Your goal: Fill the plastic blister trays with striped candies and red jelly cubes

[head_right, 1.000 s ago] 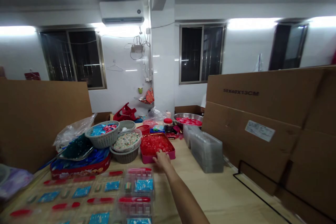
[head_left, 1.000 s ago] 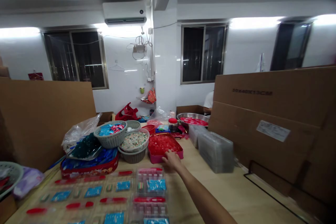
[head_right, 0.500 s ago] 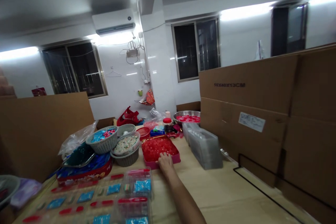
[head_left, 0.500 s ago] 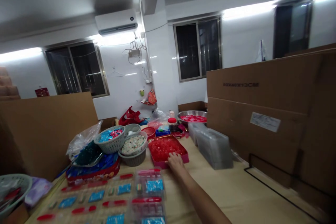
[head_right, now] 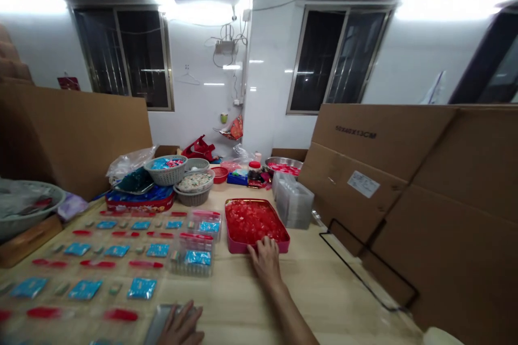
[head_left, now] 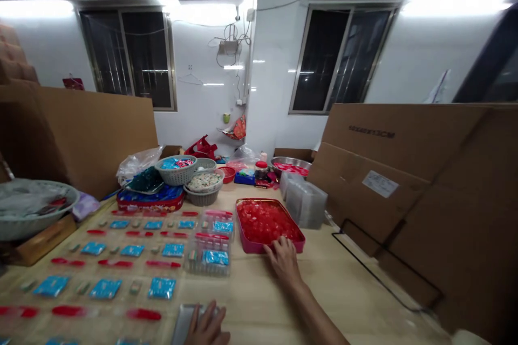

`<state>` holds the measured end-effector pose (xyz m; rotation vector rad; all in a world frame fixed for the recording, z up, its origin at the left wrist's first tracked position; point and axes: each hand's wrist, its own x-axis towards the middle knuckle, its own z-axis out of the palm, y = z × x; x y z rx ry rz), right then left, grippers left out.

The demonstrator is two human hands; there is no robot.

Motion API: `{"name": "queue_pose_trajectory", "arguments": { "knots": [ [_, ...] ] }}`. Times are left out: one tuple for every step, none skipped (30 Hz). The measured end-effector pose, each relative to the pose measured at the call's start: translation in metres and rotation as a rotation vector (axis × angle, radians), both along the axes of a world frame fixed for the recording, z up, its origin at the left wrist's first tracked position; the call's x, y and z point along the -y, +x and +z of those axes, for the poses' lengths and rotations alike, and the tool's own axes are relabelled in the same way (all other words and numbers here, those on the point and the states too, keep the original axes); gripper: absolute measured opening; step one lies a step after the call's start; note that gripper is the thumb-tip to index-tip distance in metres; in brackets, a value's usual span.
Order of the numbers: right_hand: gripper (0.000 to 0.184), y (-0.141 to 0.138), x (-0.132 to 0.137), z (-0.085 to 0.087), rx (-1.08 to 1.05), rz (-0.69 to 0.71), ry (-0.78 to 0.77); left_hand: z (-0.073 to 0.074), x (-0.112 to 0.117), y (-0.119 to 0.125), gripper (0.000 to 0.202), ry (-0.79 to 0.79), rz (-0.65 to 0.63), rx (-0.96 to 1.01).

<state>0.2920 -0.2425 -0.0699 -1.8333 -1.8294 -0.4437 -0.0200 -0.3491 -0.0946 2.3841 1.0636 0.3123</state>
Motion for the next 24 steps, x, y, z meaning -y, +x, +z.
{"name": "queue_pose_trajectory", "arguments": {
  "knots": [
    [0.030,-0.002,0.014,-0.001,-0.019,0.010,0.012,-0.007,-0.002,-0.001,0.029,0.058,-0.035,0.000],
    [0.029,-0.004,0.028,-0.001,-0.039,0.017,0.025,-0.013,-0.004,-0.002,0.030,0.112,-0.062,-0.004],
    [0.027,-0.007,0.042,-0.002,-0.060,0.022,0.041,-0.016,-0.004,-0.003,0.030,0.158,-0.084,-0.014],
    [0.026,-0.011,0.055,-0.002,-0.081,0.024,0.058,-0.018,-0.003,-0.004,0.030,0.186,-0.093,-0.024],
    [0.024,-0.015,0.067,-0.003,-0.101,0.024,0.075,-0.017,-0.002,-0.006,0.031,0.200,-0.100,-0.030],
    [0.022,-0.020,0.080,-0.003,-0.119,0.025,0.089,-0.013,0.001,-0.007,0.032,0.205,-0.109,-0.028],
    [0.021,-0.025,0.091,-0.003,-0.135,0.028,0.098,-0.008,0.004,-0.008,0.036,0.208,-0.119,-0.012],
    [0.020,-0.030,0.102,-0.003,-0.151,0.029,0.105,-0.001,0.009,-0.009,0.042,0.211,-0.127,0.014],
    [0.020,-0.036,0.112,-0.003,-0.166,0.028,0.108,0.006,0.013,-0.010,0.049,0.214,-0.129,0.045],
    [0.020,-0.041,0.121,-0.004,-0.181,0.025,0.107,0.015,0.019,-0.011,0.055,0.211,-0.128,0.075],
    [0.020,-0.046,0.129,-0.004,-0.195,0.021,0.106,0.023,0.024,-0.012,0.057,0.203,-0.120,0.096],
    [0.020,-0.051,0.137,-0.004,-0.206,0.019,0.110,0.031,0.030,-0.012,0.056,0.184,-0.111,0.104],
    [0.021,-0.055,0.144,-0.005,-0.215,0.022,0.117,0.038,0.036,-0.012,0.056,0.156,-0.103,0.101],
    [0.021,-0.059,0.150,-0.005,-0.220,0.029,0.126,0.045,0.042,-0.012,0.057,0.124,-0.106,0.092],
    [0.022,-0.063,0.156,-0.006,-0.223,0.041,0.134,0.050,0.047,-0.011,0.059,0.093,-0.108,0.080],
    [0.022,-0.066,0.161,-0.007,-0.228,0.054,0.144,0.054,0.053,-0.010,0.062,0.066,-0.108,0.069],
    [0.022,-0.069,0.165,-0.007,-0.233,0.065,0.149,0.057,0.058,-0.009,0.066,0.043,-0.108,0.061],
    [0.022,-0.071,0.169,-0.006,-0.242,0.072,0.149,0.060,0.063,-0.007,0.070,0.024,-0.104,0.059],
    [0.022,-0.073,0.172,-0.006,-0.252,0.076,0.146,0.062,0.068,-0.007,0.072,0.011,-0.098,0.067],
    [0.022,-0.075,0.175,-0.005,-0.260,0.082,0.145,0.063,0.072,-0.007,0.072,0.005,-0.086,0.088],
    [0.022,-0.076,0.179,-0.003,-0.267,0.090,0.143,0.065,0.075,-0.009,0.070,0.006,-0.061,0.123],
    [0.022,-0.077,0.182,-0.002,-0.272,0.099,0.148,0.066,0.077,-0.012,0.066,0.013,-0.021,0.168],
    [0.023,-0.078,0.185,0.001,-0.276,0.105,0.161,0.067,0.078,-0.017,0.060,0.025,0.039,0.223],
    [0.024,-0.078,0.189,0.004,-0.279,0.107,0.183,0.068,0.078,-0.023,0.054,0.038,0.115,0.283]
  ]
}}
